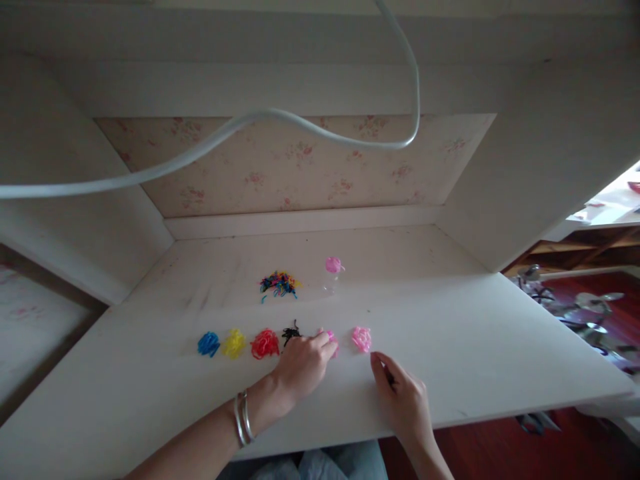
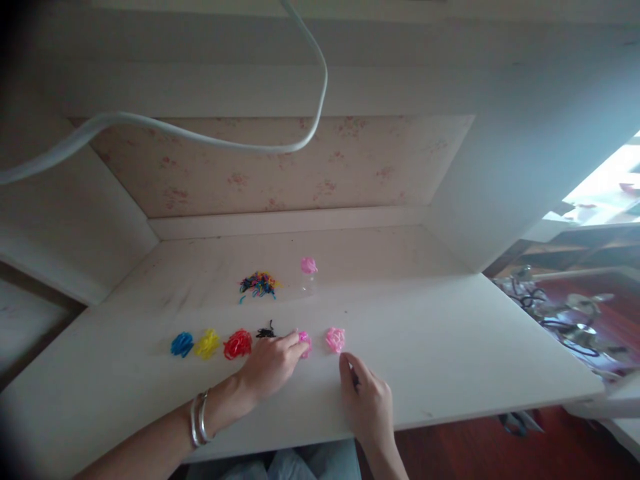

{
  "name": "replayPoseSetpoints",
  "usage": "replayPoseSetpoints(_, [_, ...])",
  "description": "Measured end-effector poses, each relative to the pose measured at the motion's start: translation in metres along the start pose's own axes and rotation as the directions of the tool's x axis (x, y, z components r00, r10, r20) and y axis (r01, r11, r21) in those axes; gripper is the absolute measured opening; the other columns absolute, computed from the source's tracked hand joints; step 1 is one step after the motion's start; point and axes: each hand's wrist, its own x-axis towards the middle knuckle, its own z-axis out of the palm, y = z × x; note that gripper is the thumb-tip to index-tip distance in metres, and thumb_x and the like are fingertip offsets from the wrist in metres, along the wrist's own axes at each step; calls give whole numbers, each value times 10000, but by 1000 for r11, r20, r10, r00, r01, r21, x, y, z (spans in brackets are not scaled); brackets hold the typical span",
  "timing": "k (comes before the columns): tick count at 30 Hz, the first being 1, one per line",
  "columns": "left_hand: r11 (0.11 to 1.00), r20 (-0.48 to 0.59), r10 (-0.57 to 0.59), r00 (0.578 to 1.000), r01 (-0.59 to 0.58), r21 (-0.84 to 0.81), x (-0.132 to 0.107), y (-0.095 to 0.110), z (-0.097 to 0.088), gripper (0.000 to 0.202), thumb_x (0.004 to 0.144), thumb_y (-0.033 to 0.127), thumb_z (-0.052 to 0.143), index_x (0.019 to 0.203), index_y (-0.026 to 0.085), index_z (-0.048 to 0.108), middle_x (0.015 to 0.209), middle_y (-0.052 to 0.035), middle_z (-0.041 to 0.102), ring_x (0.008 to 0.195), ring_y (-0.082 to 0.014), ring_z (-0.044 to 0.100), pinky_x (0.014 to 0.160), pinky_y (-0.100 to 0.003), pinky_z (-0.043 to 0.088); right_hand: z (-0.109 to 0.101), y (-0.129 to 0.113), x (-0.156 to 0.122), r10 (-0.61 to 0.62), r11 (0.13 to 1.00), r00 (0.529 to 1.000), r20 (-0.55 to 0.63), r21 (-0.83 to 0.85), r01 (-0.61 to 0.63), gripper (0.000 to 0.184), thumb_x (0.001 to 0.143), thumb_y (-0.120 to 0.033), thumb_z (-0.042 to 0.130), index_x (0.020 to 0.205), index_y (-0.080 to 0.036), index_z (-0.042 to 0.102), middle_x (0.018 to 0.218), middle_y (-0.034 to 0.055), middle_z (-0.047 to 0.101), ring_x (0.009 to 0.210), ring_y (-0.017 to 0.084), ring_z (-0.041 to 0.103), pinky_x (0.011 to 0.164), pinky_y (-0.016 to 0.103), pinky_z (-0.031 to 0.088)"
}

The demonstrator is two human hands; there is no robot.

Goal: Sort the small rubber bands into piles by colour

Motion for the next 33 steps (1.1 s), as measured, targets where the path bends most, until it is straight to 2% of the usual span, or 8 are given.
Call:
replayPoseSetpoints(5, [994,-134,-73,988,60,-96,-12,-14,-16,301,944,247,343,977,255,641,814,-23,648,674,-116,630,589,-203,465,0,-1,1,-14,1000,1000,-4,-18,14,434,900,-489,393,901,-196,713,670,40,697,548,119,615,538,175,406])
replayPoseSetpoints(8, [970,-284,-195,939,141,-199,-27,-33,-22,289,940,307,372,960,225,649,844,-39,662,753,-126,637,691,-221,491,2,2,1,-24,999,1000,-17,-25,24,444,896,-504,394,898,-196,714,665,38,695,531,118,607,534,179,403])
replayPoseSetpoints(11, [913,-366,-354,861,234,-333,-52,-51,-20,268,925,341,405,944,196,629,881,-54,682,793,-142,645,719,-237,506,4,6,1,-27,999,999,-25,-37,26,443,885,-520,406,899,-202,715,674,35,697,535,119,608,543,181,407])
replayPoseSetpoints(16, [806,-372,-571,732,412,-425,-111,-67,-7,282,908,394,410,904,191,605,810,-54,699,703,-148,665,630,-208,515,5,7,0,7,999,1000,13,-50,-6,452,868,-551,407,910,-222,714,682,25,699,548,129,618,537,187,412])
replayPoseSetpoints(21, [621,-359,-781,511,583,-524,-158,-92,-2,362,854,514,438,891,195,605,728,-38,701,595,-147,656,535,-192,503,5,7,-1,47,996,997,56,-73,-43,441,836,-578,428,912,-253,717,696,8,701,593,141,644,553,186,422])
replayPoseSetpoints(23, [561,-335,-826,453,604,-566,-168,-101,-1,394,828,552,454,883,194,610,714,-35,697,592,-152,654,519,-194,501,5,9,0,82,995,994,77,-63,-78,446,824,-587,436,918,-254,717,680,1,696,590,139,641,547,179,424])
replayPoseSetpoints(28, [484,-296,-870,395,568,-665,-174,-107,4,433,805,580,468,893,186,622,763,-42,698,597,-146,639,542,-199,507,5,1,10,151,988,981,124,14,-154,524,795,-627,445,918,-196,717,650,3,680,585,137,624,524,159,427])
replayPoseSetpoints(33, [463,-284,-878,385,537,-705,-177,-103,6,422,816,561,469,922,184,627,832,-60,706,668,-161,657,576,-206,516,13,-63,30,-108,993,953,284,-12,116,478,874,-554,391,930,-196,702,637,-1,664,547,118,579,526,168,406])
